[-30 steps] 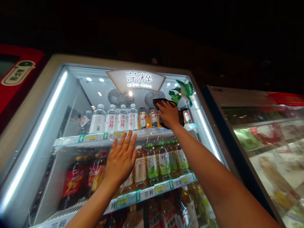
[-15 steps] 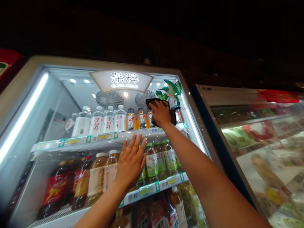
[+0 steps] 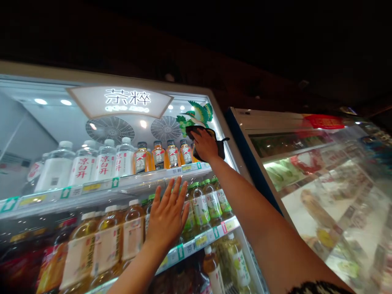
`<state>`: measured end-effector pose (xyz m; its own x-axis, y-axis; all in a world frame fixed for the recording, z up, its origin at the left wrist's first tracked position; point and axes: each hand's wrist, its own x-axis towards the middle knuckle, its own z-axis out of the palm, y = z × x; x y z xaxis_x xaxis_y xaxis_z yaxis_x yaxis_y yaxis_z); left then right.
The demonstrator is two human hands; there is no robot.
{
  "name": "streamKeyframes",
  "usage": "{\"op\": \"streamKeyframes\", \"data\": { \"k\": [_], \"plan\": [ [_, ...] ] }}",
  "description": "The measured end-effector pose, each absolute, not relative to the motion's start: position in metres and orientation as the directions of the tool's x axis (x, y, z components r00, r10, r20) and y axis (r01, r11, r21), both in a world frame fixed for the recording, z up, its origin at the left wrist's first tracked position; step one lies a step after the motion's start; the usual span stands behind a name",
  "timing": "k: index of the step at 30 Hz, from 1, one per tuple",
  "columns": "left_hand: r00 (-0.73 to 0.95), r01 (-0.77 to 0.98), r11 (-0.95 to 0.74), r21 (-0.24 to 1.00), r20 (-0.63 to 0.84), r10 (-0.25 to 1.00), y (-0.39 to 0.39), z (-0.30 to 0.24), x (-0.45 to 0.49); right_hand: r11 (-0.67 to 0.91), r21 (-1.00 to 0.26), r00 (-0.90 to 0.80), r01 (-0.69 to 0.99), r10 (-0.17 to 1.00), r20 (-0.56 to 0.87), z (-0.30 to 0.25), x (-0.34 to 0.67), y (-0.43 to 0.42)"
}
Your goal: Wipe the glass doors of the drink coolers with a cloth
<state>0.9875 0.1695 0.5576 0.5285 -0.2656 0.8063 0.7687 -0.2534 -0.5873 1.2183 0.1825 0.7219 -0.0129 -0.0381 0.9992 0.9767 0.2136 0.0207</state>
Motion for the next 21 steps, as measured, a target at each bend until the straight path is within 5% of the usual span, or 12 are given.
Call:
{"op": "streamKeyframes", "data": {
  "k": [4,7,14,21],
  "plan": [
    [0.521,0.769,-0.257,-0.586,0.807,-0.279,0.171,0.556,0.989,0.172,-0.118,0.124,0.978,-0.028,0.992,0.746,1.281,0.182],
    [0.526,0.767,-0.268,-0.583,0.811,-0.257,0.170,0.556,0.990,0.183,-0.178,0.189,0.967,-0.044,0.981,0.711,1.318,0.188],
    [0.527,0.765,-0.296,-0.572,0.820,-0.223,0.168,0.554,0.993,0.217,-0.051,0.080,0.975,-0.127,0.989,0.599,1.342,0.199],
    [0.520,0.770,-0.265,-0.581,0.811,-0.267,0.172,0.553,0.991,0.164,-0.210,0.222,0.964,-0.060,0.973,0.682,1.316,0.189]
  ]
}}
